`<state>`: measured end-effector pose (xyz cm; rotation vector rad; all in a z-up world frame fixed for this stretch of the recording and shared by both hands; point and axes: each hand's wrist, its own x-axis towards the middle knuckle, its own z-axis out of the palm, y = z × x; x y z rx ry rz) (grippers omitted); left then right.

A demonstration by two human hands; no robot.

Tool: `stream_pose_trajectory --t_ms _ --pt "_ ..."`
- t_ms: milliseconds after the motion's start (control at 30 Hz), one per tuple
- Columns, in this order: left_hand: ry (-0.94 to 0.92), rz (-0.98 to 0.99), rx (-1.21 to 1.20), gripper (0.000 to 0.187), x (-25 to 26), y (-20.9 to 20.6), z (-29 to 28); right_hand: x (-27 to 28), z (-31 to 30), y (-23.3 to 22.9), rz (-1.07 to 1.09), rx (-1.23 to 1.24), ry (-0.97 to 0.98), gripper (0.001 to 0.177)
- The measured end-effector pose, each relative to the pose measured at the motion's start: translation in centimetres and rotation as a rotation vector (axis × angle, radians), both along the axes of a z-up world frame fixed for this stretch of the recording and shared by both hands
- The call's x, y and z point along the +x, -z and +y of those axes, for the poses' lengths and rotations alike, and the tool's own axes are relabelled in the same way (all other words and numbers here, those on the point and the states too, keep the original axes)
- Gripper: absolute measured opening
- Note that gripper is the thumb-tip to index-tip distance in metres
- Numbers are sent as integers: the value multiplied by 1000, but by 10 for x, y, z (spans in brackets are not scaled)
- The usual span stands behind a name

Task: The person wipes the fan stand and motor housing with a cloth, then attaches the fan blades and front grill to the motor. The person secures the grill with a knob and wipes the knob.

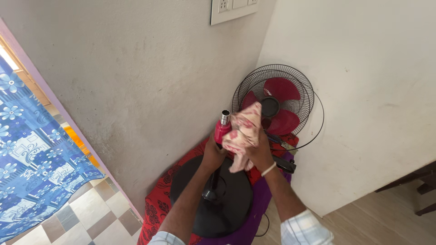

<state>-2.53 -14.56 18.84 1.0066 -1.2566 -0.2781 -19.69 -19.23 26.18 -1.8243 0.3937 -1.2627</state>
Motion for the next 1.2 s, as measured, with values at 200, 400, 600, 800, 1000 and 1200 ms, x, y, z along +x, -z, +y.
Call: stream_pose_trajectory --t_ms 200,400,600,800,1000,1200 --pt "128 97 58 47 4 33 -22 40 28 -51 352 -484 327 52" --pt "27 -8 -17 60 4 42 -33 50 48 -42 239 -656 534 42" --pt "58 -125 -109 47 8 39 -34 58 63 -38 243 -913 748 35" --pt "-98 -500 -113 60 16 57 -50 61 67 -31 386 -1086 715 22" --pt "5 -354 -109 62 16 62 -38 85 75 -30 421 -1146 807 26" --pt "29 -292 -71 61 12 42 -27 83 76 -46 375 -1127 826 36"
